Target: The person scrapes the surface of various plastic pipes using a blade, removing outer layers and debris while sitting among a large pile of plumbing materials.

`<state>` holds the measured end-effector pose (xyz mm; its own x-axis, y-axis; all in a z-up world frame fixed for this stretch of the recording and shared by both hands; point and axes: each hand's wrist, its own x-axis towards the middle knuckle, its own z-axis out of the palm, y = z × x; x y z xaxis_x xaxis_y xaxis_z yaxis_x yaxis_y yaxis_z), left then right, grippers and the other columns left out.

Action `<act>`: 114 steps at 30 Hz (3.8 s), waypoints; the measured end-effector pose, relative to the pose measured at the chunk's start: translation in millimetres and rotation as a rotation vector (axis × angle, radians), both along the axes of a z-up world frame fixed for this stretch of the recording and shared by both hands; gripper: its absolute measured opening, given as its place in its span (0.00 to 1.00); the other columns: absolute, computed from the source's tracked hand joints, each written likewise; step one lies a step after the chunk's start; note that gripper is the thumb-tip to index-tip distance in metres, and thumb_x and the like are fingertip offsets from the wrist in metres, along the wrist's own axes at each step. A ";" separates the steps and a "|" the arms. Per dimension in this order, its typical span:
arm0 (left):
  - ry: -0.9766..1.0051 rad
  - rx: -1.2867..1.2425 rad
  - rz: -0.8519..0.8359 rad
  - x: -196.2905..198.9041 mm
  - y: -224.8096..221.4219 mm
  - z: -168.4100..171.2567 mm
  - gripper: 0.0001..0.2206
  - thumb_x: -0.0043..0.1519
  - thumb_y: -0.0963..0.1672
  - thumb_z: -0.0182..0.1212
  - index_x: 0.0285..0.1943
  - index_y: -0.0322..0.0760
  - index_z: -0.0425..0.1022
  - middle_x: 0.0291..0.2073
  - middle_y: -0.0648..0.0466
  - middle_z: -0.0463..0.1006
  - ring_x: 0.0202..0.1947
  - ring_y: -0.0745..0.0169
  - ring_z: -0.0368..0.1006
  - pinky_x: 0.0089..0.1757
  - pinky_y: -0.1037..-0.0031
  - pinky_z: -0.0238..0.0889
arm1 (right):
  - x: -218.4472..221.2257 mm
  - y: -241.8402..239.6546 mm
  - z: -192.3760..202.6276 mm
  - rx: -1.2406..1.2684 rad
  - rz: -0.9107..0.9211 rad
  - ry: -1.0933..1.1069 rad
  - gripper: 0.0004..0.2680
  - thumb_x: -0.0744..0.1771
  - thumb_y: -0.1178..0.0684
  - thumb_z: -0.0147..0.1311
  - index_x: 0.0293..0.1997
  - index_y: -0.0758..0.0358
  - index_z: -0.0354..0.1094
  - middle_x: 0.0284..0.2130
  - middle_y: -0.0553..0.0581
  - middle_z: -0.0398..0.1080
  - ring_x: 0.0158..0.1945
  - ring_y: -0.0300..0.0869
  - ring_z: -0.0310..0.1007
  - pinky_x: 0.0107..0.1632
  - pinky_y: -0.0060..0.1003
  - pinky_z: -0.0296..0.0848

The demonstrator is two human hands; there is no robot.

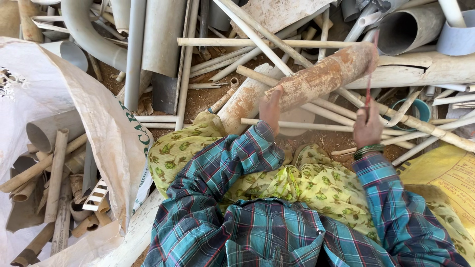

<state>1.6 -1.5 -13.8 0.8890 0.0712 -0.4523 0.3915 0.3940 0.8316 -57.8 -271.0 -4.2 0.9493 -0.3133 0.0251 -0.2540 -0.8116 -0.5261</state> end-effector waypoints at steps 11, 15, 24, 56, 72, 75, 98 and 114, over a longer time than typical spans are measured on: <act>0.183 0.024 0.012 4.0 -1.6 6.0 0.39 0.60 0.55 0.59 0.71 0.20 0.53 0.64 0.30 0.61 0.66 0.39 0.58 0.64 0.49 0.50 | -6.3 -1.3 -3.3 0.199 -0.029 -0.011 0.20 0.73 0.49 0.39 0.77 0.59 0.54 0.44 0.70 0.74 0.35 0.53 0.77 0.35 0.46 0.79; 0.092 0.006 0.006 2.2 -1.8 1.9 0.39 0.62 0.56 0.57 0.70 0.17 0.56 0.63 0.29 0.62 0.67 0.38 0.59 0.64 0.49 0.50 | -17.4 6.8 -25.0 0.114 0.023 0.198 0.19 0.73 0.48 0.38 0.76 0.56 0.50 0.41 0.66 0.74 0.27 0.51 0.75 0.28 0.46 0.78; 0.032 -0.007 0.042 2.5 -4.9 -5.6 0.38 0.63 0.60 0.48 0.68 0.21 0.61 0.64 0.30 0.65 0.66 0.39 0.59 0.63 0.45 0.48 | -4.3 -4.8 -17.0 0.196 -0.027 0.030 0.18 0.72 0.51 0.39 0.75 0.49 0.53 0.39 0.63 0.73 0.19 0.41 0.67 0.17 0.33 0.69; 0.098 -0.049 0.056 9.8 -13.2 -15.8 0.27 0.65 0.54 0.58 0.46 0.19 0.72 0.20 0.61 0.60 0.21 0.70 0.53 0.27 0.69 0.52 | -10.7 -33.6 -35.6 0.325 0.039 -0.170 0.19 0.73 0.55 0.48 0.75 0.60 0.54 0.38 0.58 0.68 0.30 0.35 0.67 0.30 0.33 0.70; 0.003 -0.102 0.106 7.7 -9.8 -12.0 0.25 0.68 0.57 0.48 0.44 0.30 0.74 0.26 0.59 0.61 0.30 0.67 0.56 0.37 0.67 0.55 | -28.2 43.5 -6.6 -0.035 0.493 0.144 0.22 0.72 0.38 0.39 0.78 0.45 0.48 0.48 0.68 0.75 0.39 0.51 0.78 0.43 0.50 0.80; 0.041 -0.053 0.073 9.6 -11.7 -22.1 0.27 0.69 0.58 0.47 0.41 0.29 0.75 0.23 0.60 0.61 0.26 0.71 0.56 0.34 0.76 0.58 | -18.5 29.6 10.2 -0.020 0.330 0.000 0.19 0.73 0.47 0.41 0.77 0.47 0.48 0.55 0.66 0.73 0.30 0.47 0.68 0.29 0.44 0.74; -0.498 0.520 -0.261 1.6 -7.4 -18.8 0.13 0.64 0.48 0.64 0.35 0.31 0.80 0.20 0.54 0.78 0.19 0.69 0.69 0.23 0.71 0.63 | -33.7 35.1 9.7 -0.015 0.383 -0.198 0.21 0.68 0.61 0.48 0.73 0.57 0.55 0.50 0.64 0.73 0.37 0.52 0.77 0.37 0.46 0.79; -0.741 0.777 -0.497 -25.8 2.1 60.0 0.11 0.67 0.45 0.62 0.44 0.29 0.78 0.23 0.45 0.77 0.23 0.54 0.71 0.32 0.62 0.66 | -31.6 31.3 45.4 0.210 0.338 -0.271 0.19 0.73 0.61 0.46 0.77 0.63 0.52 0.59 0.74 0.67 0.48 0.42 0.72 0.43 0.34 0.77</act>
<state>-24.3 0.6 46.2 0.9239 -0.3277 0.1975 -0.3195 -0.3764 0.8696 -89.4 -239.6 41.1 0.9669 -0.0132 0.2549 0.1747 -0.6939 -0.6985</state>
